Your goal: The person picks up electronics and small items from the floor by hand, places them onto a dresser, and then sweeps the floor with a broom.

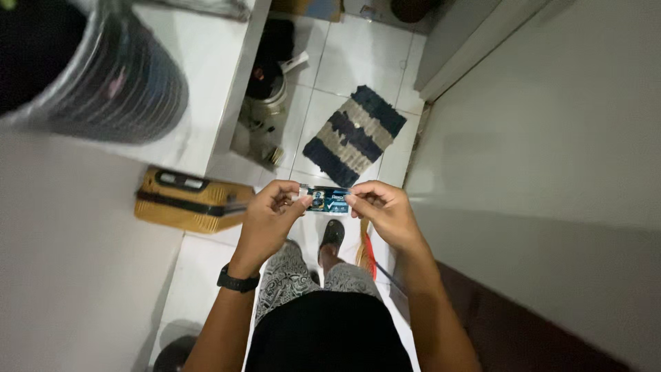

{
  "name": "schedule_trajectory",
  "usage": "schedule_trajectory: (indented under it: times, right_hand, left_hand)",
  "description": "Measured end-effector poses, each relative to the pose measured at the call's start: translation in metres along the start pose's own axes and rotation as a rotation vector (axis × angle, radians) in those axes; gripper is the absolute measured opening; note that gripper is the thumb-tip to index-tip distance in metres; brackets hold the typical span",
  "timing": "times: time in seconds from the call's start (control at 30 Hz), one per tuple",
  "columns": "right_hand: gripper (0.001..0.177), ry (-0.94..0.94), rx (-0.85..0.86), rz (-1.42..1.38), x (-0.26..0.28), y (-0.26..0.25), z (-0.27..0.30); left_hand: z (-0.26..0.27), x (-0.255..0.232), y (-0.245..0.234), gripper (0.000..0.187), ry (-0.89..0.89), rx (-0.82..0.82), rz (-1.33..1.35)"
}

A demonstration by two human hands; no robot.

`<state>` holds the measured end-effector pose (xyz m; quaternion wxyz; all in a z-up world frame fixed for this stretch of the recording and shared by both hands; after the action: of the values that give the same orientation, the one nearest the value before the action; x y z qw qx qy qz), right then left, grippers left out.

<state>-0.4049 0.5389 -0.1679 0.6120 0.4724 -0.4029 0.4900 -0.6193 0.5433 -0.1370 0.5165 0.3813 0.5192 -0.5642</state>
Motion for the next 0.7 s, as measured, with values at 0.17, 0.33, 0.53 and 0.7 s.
schedule_trajectory:
  times: [0.17,0.33,0.53,0.7]
  right_hand:
    - [0.016,-0.041,-0.089,0.105,0.015,-0.022,-0.089]
    - [0.015,-0.031,-0.243,0.102,0.035,-0.05,-0.185]
    - [0.016,-0.089,-0.54,0.005,0.035,-0.103,-0.318]
    - [0.013,0.066,-0.57,0.069,-0.048,-0.135,-0.419]
  left_hand:
    - [-0.093,0.003,0.026,0.026,-0.158,0.028,0.049]
    - [-0.207,-0.017,0.07,0.024,-0.037,0.126,0.26]
    - [-0.357,-0.007,0.104,0.026,-0.112,0.158,0.249]
    - [-0.438,0.058,0.126,0.03,-0.087,0.144,0.242]
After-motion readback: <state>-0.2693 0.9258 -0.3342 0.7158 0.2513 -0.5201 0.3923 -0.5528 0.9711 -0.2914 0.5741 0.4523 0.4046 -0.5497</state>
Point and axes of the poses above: each hand's wrist, its own z-axis away from the middle knuckle, its own y-axis out of the palm, x = y × z, the point moved 10 cm from there along -z, towards the middle knuckle, and after that the axes turned 11 degrees about -x, right-handed, at the moved point
